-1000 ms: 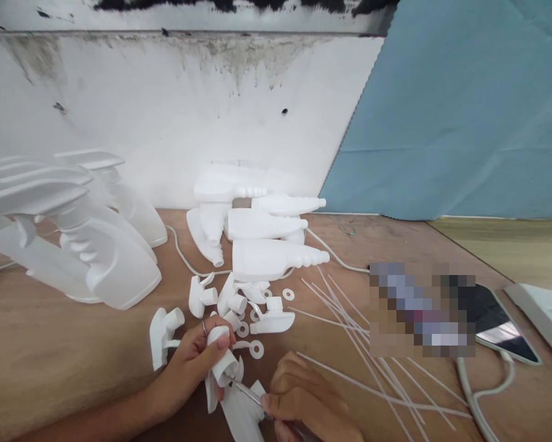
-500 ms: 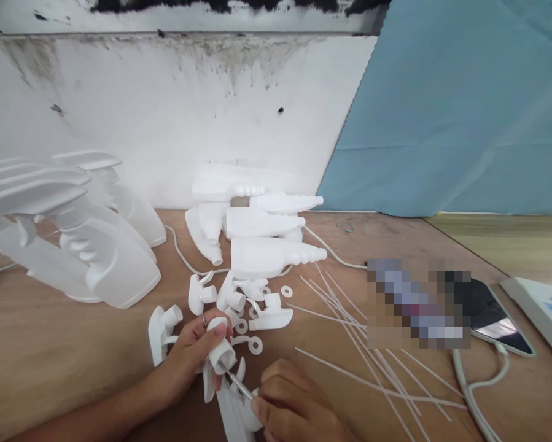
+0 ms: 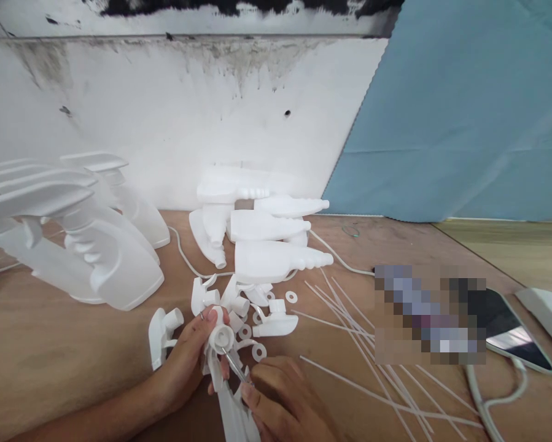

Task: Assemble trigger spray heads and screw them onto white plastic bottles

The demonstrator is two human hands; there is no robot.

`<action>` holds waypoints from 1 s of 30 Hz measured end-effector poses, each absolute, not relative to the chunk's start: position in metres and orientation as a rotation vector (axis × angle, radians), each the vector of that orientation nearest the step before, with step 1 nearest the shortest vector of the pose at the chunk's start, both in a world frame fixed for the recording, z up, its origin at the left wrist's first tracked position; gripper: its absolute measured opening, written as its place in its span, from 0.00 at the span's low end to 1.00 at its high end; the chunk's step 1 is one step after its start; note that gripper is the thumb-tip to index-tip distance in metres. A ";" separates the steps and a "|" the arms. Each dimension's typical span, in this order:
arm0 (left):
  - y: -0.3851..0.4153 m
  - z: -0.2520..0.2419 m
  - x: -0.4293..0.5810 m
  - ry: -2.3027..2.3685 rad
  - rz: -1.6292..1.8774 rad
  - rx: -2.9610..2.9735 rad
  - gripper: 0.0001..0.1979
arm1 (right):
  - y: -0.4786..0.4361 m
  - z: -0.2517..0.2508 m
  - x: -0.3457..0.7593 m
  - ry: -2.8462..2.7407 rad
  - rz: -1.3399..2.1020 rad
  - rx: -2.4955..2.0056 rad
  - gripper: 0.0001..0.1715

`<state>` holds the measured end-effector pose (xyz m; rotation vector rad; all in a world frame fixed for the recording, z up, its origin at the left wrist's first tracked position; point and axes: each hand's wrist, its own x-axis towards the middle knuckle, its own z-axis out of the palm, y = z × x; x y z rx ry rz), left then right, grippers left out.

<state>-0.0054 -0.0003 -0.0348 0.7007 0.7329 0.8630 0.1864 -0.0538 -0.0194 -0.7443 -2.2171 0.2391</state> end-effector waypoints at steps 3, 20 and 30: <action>-0.001 -0.036 -0.005 0.649 0.894 0.671 0.20 | -0.058 -0.024 0.191 -2.258 0.191 -0.845 0.23; -0.005 -0.043 -0.011 0.434 0.966 0.779 0.11 | -0.065 -0.054 0.196 -2.126 0.019 -0.765 0.23; -0.006 -0.041 -0.013 0.491 0.946 0.903 0.13 | -0.068 -0.036 0.191 -2.068 0.034 -0.877 0.23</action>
